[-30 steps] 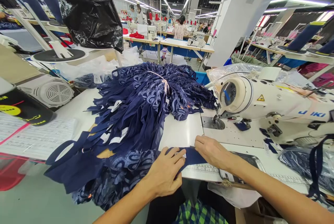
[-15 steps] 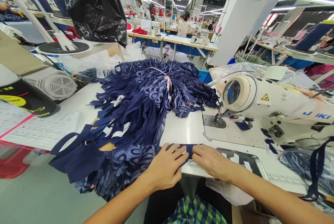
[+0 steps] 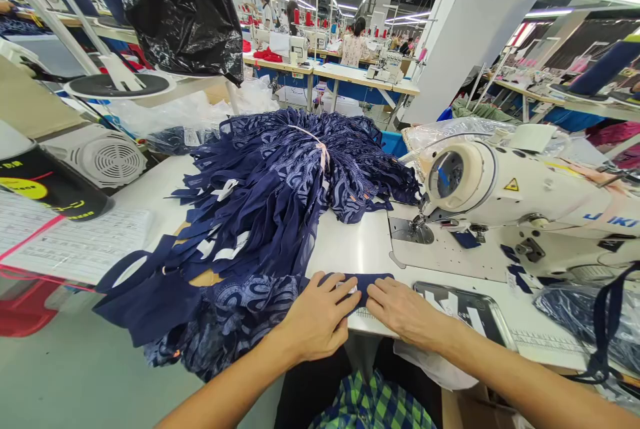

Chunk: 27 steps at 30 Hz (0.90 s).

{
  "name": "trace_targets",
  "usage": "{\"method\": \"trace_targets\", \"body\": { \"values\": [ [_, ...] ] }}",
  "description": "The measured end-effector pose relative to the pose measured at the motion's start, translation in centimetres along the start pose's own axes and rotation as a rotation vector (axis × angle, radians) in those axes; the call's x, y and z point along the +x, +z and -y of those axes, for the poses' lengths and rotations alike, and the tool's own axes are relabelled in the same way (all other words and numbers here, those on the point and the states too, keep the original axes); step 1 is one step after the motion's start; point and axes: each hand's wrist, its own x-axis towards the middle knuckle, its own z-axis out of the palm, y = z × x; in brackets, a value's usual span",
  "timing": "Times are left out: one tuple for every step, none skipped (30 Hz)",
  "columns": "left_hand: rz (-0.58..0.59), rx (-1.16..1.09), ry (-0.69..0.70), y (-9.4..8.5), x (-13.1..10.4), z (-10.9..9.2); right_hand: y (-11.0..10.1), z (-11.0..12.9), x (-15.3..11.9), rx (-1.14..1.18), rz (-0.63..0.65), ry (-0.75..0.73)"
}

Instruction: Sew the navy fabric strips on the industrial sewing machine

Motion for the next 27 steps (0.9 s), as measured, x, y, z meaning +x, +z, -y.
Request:
{"method": "trace_targets", "body": {
  "values": [
    [-0.001,0.001,0.002,0.0,0.0,0.0,0.0,0.0,-0.1,-0.006,0.002,0.002],
    [-0.004,0.003,0.005,0.0,0.0,0.0,-0.1,0.1,-0.1,-0.011,0.006,0.002],
    [-0.009,0.006,0.008,0.0,0.0,0.0,-0.1,0.1,-0.1,-0.017,0.012,0.0],
    [-0.016,0.009,0.01,0.0,0.0,0.0,-0.3,0.1,-0.2,-0.023,0.022,-0.005],
    [-0.024,0.013,0.012,0.0,0.0,0.0,-0.4,0.0,-0.2,-0.032,0.033,-0.013],
    [-0.031,0.017,0.012,0.1,0.0,0.0,-0.5,0.0,-0.2,-0.043,0.046,-0.024],
    [-0.037,0.019,0.012,0.1,0.0,0.0,-0.6,-0.1,-0.1,-0.054,0.062,-0.036],
    [-0.042,0.021,0.013,0.1,0.0,0.0,-0.8,-0.1,-0.1,-0.065,0.079,-0.045],
    [-0.045,0.021,0.015,0.2,0.0,0.0,-0.9,-0.1,-0.1,-0.075,0.098,-0.052],
    [-0.046,0.02,0.016,0.2,0.0,0.1,-0.9,-0.1,0.0,-0.083,0.117,-0.057],
    [-0.045,0.018,0.018,0.2,-0.1,0.1,-1.0,-0.1,0.0,-0.09,0.134,-0.058],
    [-0.044,0.016,0.018,0.3,-0.1,0.1,-1.2,-0.1,0.0,-0.097,0.147,-0.057],
    [-0.042,0.013,0.018,0.3,-0.1,0.0,-1.3,0.0,-0.1,-0.1,0.158,-0.056],
    [-0.041,0.01,0.017,0.3,-0.1,0.0,-1.4,-0.1,-0.2,-0.094,0.165,-0.056],
    [-0.04,0.008,0.017,0.3,-0.2,0.0,-1.5,-0.2,-0.3,-0.071,0.166,-0.056],
    [-0.043,0.006,0.015,0.3,-0.2,0.0,-1.5,-0.4,-0.4,-0.03,0.16,-0.05],
    [-0.047,0.006,0.012,0.3,-0.2,0.0,-1.5,-0.6,-0.5,0.028,0.144,-0.033],
    [-0.053,0.006,0.009,0.3,-0.2,0.0,-1.5,-1.0,-0.6,0.09,0.115,-0.002],
    [-0.057,0.006,0.006,0.3,-0.2,-0.1,-1.3,-1.5,-0.6,0.146,0.076,0.043],
    [-0.059,0.008,0.004,0.3,-0.3,-0.1,-1.2,-2.0,-0.6,0.191,0.033,0.098],
    [-0.06,0.01,0.002,0.3,-0.3,-0.1,-1.0,-2.6,-0.4,0.224,0.0,0.154],
    [-0.059,0.012,0.001,0.2,-0.3,-0.1,-0.8,-3.1,-0.2,0.251,-0.017,0.206],
    [-0.057,0.013,0.0,0.2,-0.3,-0.2,-0.7,-3.7,0.2,0.275,-0.013,0.248],
    [-0.055,0.014,-0.001,0.1,-0.3,-0.2,-0.6,-4.1,0.6,0.3,0.008,0.278],
    [-0.054,0.013,-0.003,0.1,-0.3,-0.2,-0.6,-4.4,1.1,0.324,0.04,0.295],
    [-0.053,0.011,-0.003,0.1,-0.3,-0.2,-0.7,-4.7,1.6,0.342,0.074,0.299],
    [-0.051,0.009,-0.004,0.0,-0.3,-0.2,-0.8,-4.9,2.1,0.352,0.106,0.295]
  ]
}}
